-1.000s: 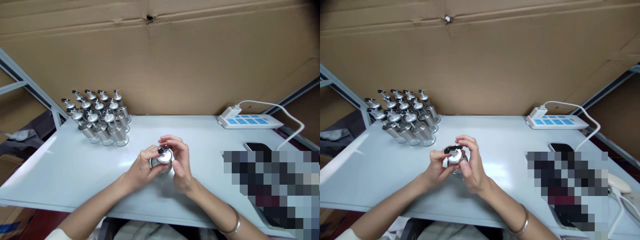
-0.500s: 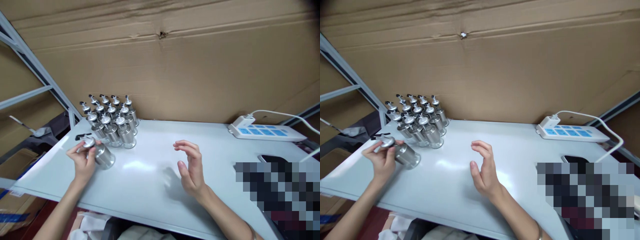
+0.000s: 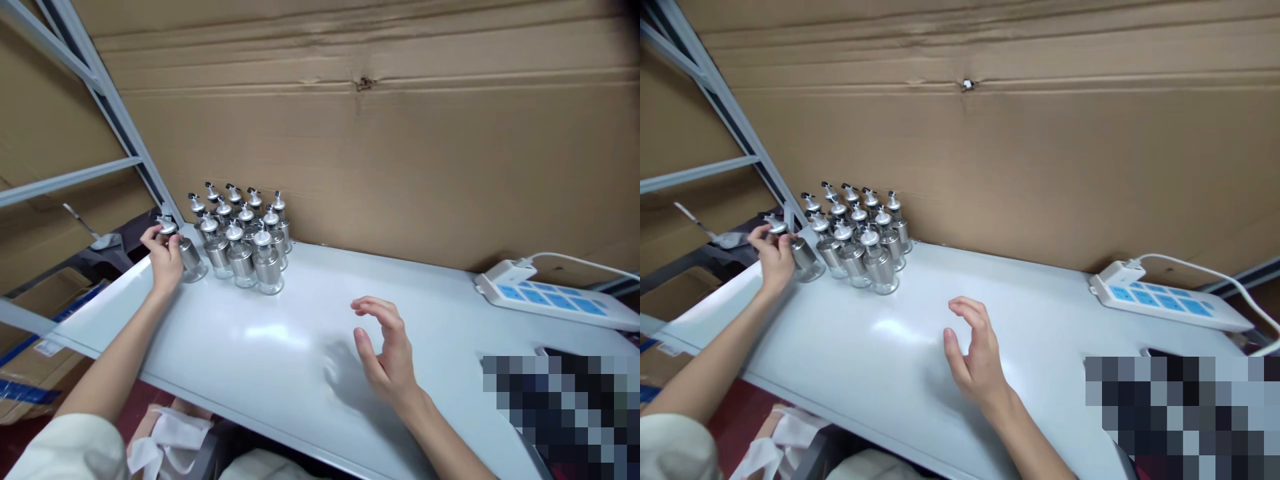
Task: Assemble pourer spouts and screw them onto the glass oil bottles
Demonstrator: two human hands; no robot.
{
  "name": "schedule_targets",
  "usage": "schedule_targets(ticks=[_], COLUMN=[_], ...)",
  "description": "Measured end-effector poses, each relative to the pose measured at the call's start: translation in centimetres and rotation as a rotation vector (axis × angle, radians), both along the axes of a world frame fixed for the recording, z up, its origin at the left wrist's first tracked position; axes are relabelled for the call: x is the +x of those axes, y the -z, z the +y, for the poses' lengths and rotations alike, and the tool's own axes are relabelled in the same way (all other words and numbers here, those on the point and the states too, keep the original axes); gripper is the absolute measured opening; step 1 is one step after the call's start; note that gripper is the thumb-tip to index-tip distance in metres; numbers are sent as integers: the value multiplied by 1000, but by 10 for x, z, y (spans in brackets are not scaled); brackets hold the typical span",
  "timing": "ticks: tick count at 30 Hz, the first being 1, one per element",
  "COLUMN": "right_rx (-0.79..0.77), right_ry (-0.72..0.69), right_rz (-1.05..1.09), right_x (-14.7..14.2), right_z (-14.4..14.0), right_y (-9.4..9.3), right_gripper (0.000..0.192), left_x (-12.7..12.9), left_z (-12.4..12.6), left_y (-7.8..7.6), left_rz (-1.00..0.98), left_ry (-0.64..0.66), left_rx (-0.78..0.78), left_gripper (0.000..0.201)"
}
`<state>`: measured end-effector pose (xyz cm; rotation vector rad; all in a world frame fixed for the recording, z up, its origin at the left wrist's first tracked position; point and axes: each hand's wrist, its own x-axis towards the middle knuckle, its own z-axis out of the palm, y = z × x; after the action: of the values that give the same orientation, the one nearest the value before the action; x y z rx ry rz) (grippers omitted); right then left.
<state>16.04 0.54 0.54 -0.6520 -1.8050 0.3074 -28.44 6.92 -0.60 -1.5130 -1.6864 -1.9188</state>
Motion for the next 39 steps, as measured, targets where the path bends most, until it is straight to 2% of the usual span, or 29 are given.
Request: schedule_targets(ticks=[8, 16, 23, 26, 27, 29, 31, 33, 35, 37, 39], right_rx=[10, 22, 33, 37, 36, 37, 45, 48, 44, 40, 42], right_ry=[7, 15, 32, 45, 51, 58, 58, 59, 61, 66, 73], right_rz=[-3, 18, 21, 20, 19, 16, 10, 2, -4, -1, 3], right_x=[-2, -3, 0, 0, 0, 1, 1, 2, 2, 2, 1], right_z=[2, 3, 3, 2, 2, 2, 2, 2, 3, 3, 3], right_y=[1, 0, -3, -3, -3, -3, -3, -3, -3, -3, -4], right_gripper=[39, 39, 38, 38, 38, 38, 38, 39, 39, 38, 37], left_x=[9, 8, 13, 38, 51, 84, 121, 156, 180, 192, 193], left_z=[18, 25, 26, 17, 12, -2, -18, -30, -35, -29, -17], left_y=[8, 8, 8, 1, -2, -8, -13, -18, -23, -27, -31], left_rz=[29, 35, 74, 144, 175, 246, 352, 623, 822, 801, 668], left_ry=[-52, 47, -21, -140, -180, -180, -91, 75, 160, 154, 144], left_rx=[-25, 13, 31, 148, 184, 218, 168, 66, -35, -21, 10], left_gripper=[42, 32, 44, 47, 46, 48, 44, 38, 48, 67, 76])
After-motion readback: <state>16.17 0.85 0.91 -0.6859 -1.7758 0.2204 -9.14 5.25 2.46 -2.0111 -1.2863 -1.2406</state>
